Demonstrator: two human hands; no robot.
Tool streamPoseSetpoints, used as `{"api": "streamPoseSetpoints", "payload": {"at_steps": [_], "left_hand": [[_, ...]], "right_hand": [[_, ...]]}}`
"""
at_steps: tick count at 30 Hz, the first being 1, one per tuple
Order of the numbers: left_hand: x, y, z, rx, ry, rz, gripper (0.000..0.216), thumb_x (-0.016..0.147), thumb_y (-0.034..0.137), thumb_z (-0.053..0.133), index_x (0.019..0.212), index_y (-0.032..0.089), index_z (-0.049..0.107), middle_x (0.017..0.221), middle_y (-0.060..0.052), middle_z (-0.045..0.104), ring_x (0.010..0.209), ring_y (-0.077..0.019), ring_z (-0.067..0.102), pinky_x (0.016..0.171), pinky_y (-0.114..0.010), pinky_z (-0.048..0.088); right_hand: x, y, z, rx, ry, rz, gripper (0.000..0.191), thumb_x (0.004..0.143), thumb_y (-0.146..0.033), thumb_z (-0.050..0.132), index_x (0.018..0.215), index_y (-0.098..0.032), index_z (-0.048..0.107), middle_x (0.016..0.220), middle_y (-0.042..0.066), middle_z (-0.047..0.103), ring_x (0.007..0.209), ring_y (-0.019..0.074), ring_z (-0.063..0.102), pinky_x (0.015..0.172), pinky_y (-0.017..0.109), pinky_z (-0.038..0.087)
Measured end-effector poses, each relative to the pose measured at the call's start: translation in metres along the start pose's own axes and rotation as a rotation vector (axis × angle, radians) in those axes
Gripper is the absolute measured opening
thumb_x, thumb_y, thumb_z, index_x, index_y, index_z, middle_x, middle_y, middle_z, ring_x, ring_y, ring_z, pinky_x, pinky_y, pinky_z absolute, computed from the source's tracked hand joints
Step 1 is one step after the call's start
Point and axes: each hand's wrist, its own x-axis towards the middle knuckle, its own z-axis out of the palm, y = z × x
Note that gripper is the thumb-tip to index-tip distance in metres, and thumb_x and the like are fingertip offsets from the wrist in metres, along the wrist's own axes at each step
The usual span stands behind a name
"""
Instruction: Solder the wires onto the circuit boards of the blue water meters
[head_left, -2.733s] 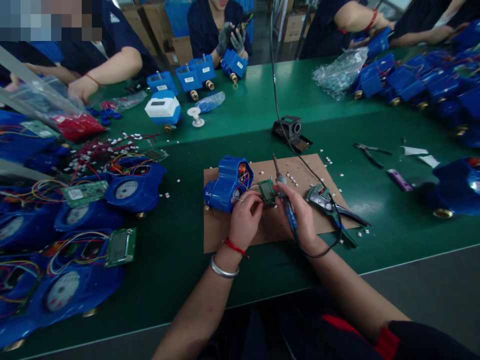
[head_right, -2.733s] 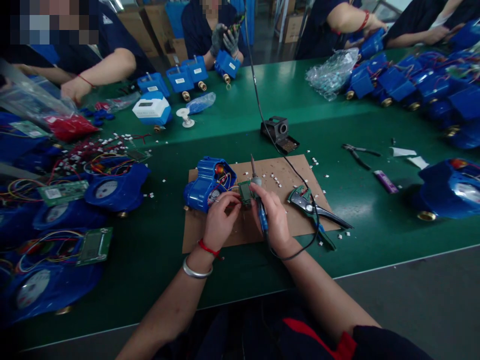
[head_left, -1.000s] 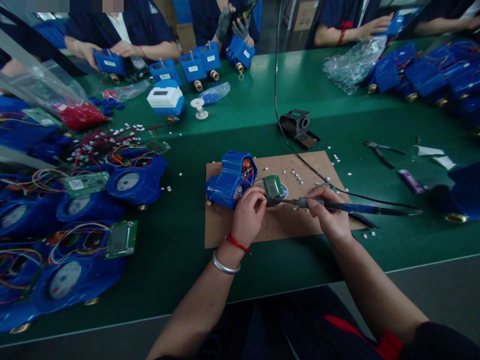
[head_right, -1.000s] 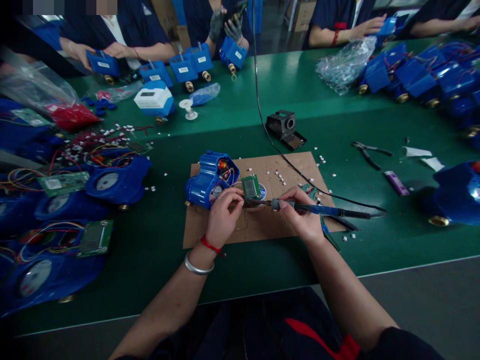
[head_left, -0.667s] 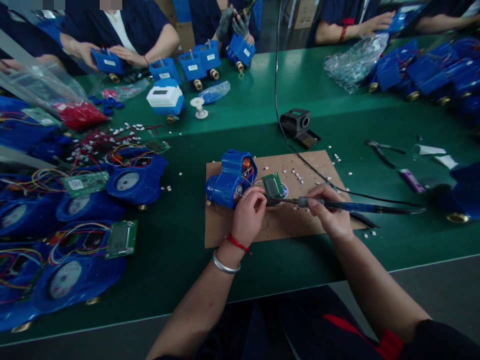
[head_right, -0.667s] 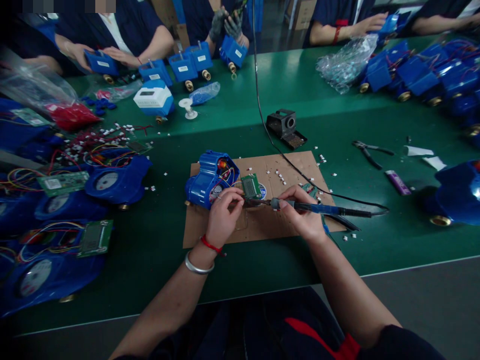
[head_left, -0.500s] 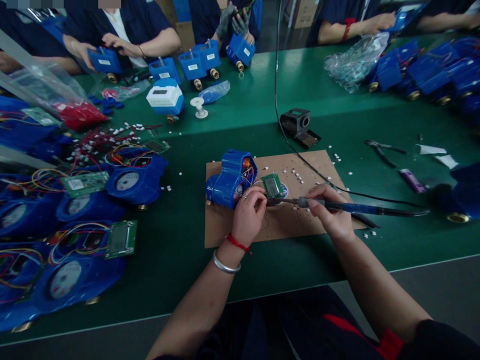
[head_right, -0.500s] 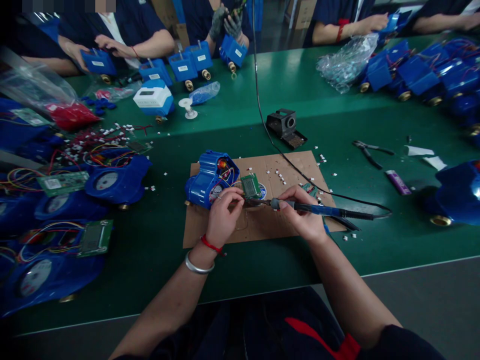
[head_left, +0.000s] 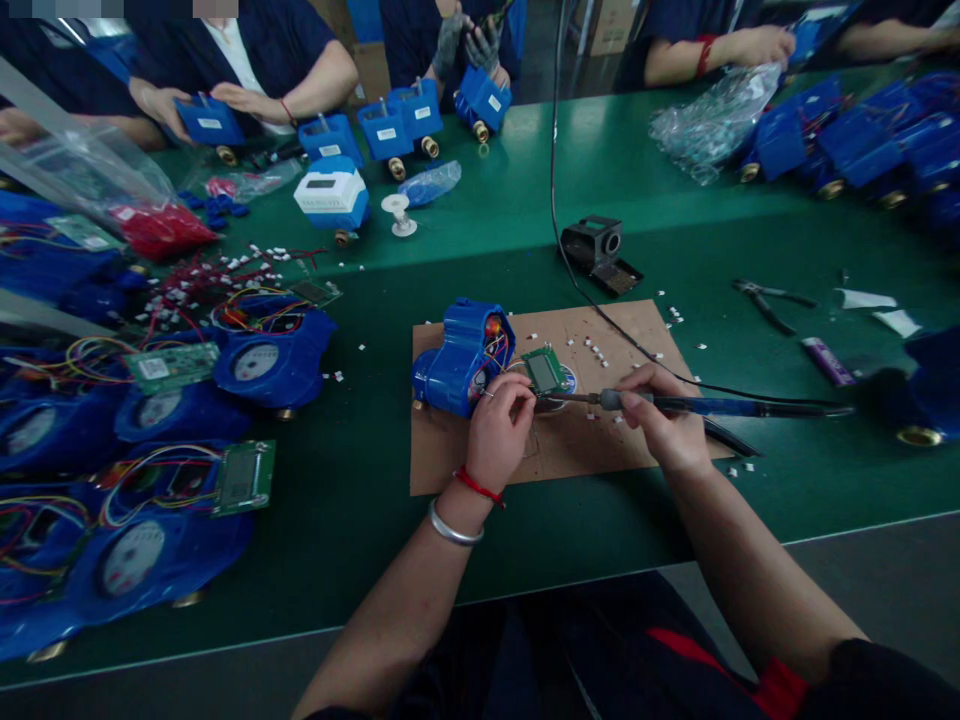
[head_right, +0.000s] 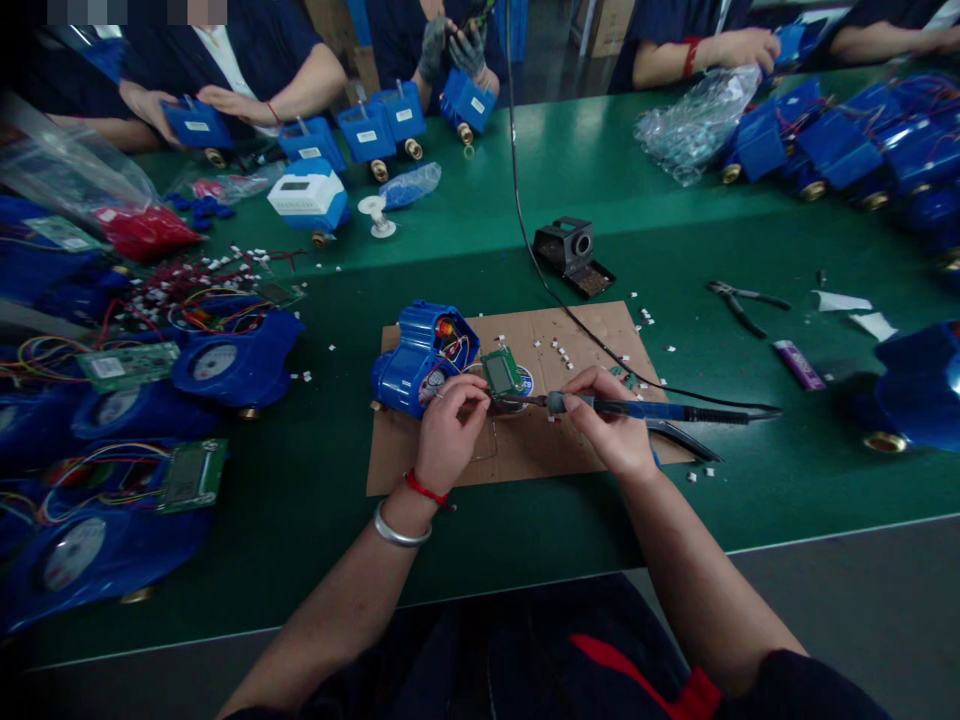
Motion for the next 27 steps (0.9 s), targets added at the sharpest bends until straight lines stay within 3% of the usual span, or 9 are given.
{"api": "streamPoseSetpoints", "payload": {"at_steps": [16, 23, 27], "left_hand": [[0.000, 0.001, 0.000, 0.013, 0.001, 0.007, 0.013, 0.085, 0.006, 0.057, 0.083, 0.019, 0.055, 0.101, -0.006, 0.062, 0.102, -0.0206, 0.061, 0.089, -0.040, 0.052], [-0.001, 0.000, 0.001, -0.001, -0.001, 0.004, 0.013, 0.086, 0.006, 0.056, 0.083, 0.019, 0.055, 0.102, -0.006, 0.062, 0.104, -0.0209, 0.060, 0.090, -0.041, 0.052], [-0.001, -0.001, 0.001, 0.001, 0.001, 0.007, 0.014, 0.085, 0.005, 0.057, 0.084, 0.019, 0.054, 0.102, -0.006, 0.061, 0.103, -0.0206, 0.061, 0.089, -0.041, 0.052]], "right_hand": [[0.003, 0.007, -0.005, 0.027, -0.062, 0.052, 0.014, 0.084, -0.036, 0.066, 0.084, -0.023, 0.062, 0.062, -0.003, 0.056, 0.051, 0.0113, 0.047, 0.049, 0.026, 0.033], [0.010, 0.004, -0.020, -0.007, -0.214, 0.017, 0.010, 0.082, -0.031, 0.070, 0.089, -0.025, 0.067, 0.082, 0.000, 0.065, 0.074, 0.0153, 0.060, 0.067, 0.028, 0.046], [0.011, 0.003, -0.024, -0.034, -0.234, -0.020, 0.011, 0.080, -0.029, 0.071, 0.090, -0.026, 0.069, 0.088, 0.000, 0.069, 0.082, 0.0173, 0.064, 0.073, 0.030, 0.049]]}}
